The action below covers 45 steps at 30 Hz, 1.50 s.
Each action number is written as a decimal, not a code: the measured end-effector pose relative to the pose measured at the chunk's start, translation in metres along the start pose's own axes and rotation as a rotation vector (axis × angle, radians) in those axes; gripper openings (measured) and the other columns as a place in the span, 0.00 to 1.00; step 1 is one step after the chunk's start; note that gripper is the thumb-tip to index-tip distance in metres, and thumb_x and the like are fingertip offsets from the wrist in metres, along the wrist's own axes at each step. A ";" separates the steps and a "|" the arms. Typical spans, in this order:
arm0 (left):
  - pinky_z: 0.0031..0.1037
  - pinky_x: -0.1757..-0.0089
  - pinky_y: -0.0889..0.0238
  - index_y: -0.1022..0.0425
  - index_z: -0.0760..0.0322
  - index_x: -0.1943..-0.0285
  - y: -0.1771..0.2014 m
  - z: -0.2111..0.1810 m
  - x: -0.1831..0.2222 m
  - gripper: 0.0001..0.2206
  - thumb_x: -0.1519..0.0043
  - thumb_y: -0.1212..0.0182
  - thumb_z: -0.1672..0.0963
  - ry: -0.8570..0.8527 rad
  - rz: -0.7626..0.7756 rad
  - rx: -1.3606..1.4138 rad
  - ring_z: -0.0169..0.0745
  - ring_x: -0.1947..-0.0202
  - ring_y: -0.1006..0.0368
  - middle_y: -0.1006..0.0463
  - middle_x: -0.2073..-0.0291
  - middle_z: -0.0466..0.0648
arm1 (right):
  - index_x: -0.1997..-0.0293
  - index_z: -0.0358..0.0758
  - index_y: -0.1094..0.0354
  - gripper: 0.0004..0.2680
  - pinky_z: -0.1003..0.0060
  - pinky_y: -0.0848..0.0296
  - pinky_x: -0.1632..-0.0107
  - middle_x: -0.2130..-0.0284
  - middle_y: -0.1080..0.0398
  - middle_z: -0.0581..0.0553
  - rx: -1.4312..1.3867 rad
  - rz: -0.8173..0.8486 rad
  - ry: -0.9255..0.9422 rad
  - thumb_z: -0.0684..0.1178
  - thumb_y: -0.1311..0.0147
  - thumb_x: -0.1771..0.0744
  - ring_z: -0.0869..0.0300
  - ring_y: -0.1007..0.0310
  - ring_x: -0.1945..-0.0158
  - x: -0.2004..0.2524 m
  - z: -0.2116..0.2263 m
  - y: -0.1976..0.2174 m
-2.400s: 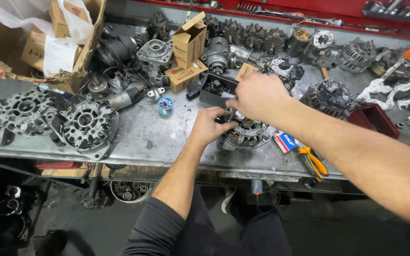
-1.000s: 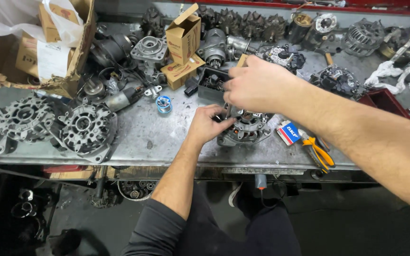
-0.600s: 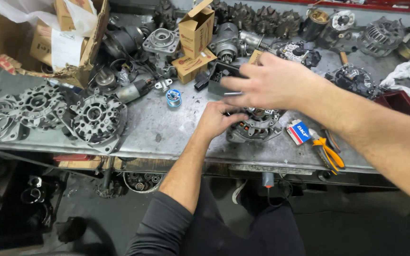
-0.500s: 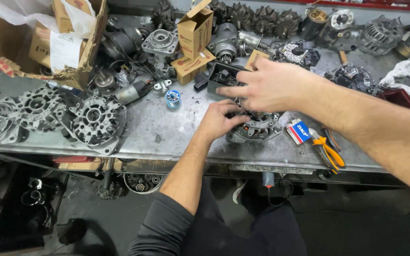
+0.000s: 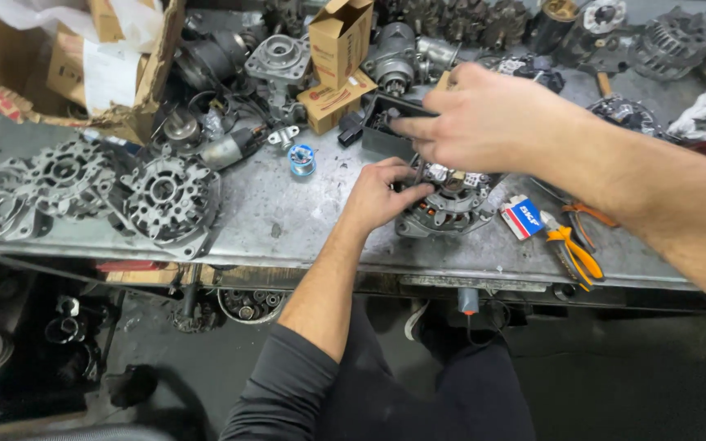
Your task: The person works at a workbench covered with alternators and starter motors, using a T-handle socket wrench to loosen and remove parts from an alternator housing. They place removed components into a parts box, reach to a shelf for an item, and continue working on the alternator by hand.
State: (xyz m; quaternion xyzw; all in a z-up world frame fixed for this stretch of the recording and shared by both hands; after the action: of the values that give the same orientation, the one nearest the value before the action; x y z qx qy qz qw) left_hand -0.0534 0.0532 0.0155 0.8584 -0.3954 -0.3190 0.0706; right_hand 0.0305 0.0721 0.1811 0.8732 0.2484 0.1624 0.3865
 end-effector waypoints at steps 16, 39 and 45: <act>0.31 0.61 0.28 0.16 0.67 0.61 0.003 -0.005 -0.001 0.15 0.48 0.25 0.52 -0.004 0.022 -0.036 0.48 0.66 0.20 0.17 0.67 0.51 | 0.58 0.51 0.20 0.20 0.50 0.28 0.63 0.66 0.22 0.50 -0.158 0.030 -0.207 0.66 0.44 0.47 0.52 0.22 0.59 -0.007 -0.016 0.012; 0.33 0.49 0.29 0.15 0.63 0.55 -0.005 0.013 0.004 0.20 0.50 0.22 0.48 0.032 0.069 -0.037 0.49 0.50 0.22 0.20 0.51 0.52 | 0.54 0.39 0.26 0.10 0.51 0.27 0.62 0.71 0.24 0.37 -0.632 0.056 -0.840 0.53 0.43 0.32 0.42 0.23 0.65 0.014 -0.033 -0.076; 0.35 0.45 0.31 0.19 0.60 0.46 0.012 -0.001 0.002 0.31 0.59 0.19 0.47 0.078 0.099 -0.048 0.51 0.44 0.24 0.24 0.44 0.51 | 0.60 0.50 0.22 0.15 0.54 0.26 0.60 0.66 0.24 0.51 -0.159 0.284 -0.231 0.66 0.41 0.40 0.53 0.21 0.57 -0.002 -0.010 -0.011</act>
State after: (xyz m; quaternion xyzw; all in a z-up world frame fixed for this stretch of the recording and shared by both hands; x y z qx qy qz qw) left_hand -0.0593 0.0431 0.0199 0.8475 -0.4268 -0.2909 0.1221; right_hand 0.0206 0.0831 0.1794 0.8790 0.0630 0.1332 0.4535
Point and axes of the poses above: each hand's wrist, its own x-axis away from the middle knuckle, its own y-axis out of the back of the hand, z = x × y, the point moved 8 cm from there along -x, towards the middle knuckle
